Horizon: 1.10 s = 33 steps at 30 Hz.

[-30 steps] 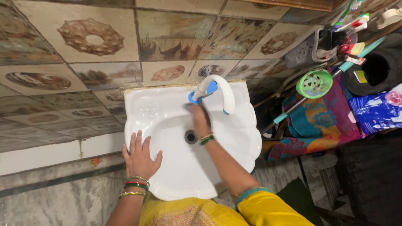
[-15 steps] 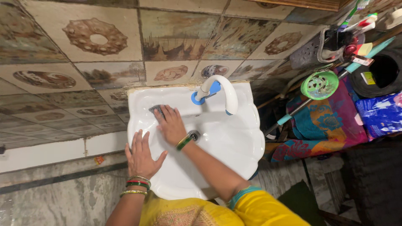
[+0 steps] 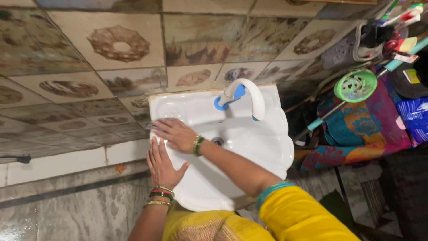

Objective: The person scrubs a white ceramic sink and its faucet with a cleaning pad, using their hands to wipe all surfaces of the basin and the hardware.

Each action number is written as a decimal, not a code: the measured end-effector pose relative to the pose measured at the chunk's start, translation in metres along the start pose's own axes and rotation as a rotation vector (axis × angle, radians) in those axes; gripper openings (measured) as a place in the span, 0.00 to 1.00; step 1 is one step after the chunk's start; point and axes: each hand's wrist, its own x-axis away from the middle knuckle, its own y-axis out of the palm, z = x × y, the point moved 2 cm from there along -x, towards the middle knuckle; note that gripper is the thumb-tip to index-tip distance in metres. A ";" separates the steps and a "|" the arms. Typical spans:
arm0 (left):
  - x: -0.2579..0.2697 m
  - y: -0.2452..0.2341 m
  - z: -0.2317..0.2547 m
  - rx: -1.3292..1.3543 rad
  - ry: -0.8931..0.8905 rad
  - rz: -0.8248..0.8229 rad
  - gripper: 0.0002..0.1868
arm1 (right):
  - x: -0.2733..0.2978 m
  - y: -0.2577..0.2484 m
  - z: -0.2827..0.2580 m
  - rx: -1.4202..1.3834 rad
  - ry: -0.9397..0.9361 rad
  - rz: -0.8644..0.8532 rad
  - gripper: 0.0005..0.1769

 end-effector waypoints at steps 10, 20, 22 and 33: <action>0.004 0.005 -0.011 0.059 0.041 0.046 0.73 | 0.011 0.025 -0.035 0.077 0.145 0.125 0.45; 0.009 0.006 -0.011 0.073 0.051 0.010 0.73 | 0.099 0.094 -0.025 -0.024 -0.020 -0.145 0.41; 0.004 0.004 -0.008 0.054 0.037 -0.025 0.73 | 0.093 0.104 0.007 0.024 0.286 -0.141 0.43; 0.005 0.010 -0.008 -0.008 0.030 -0.069 0.67 | 0.182 0.097 0.101 0.062 1.381 -0.156 0.49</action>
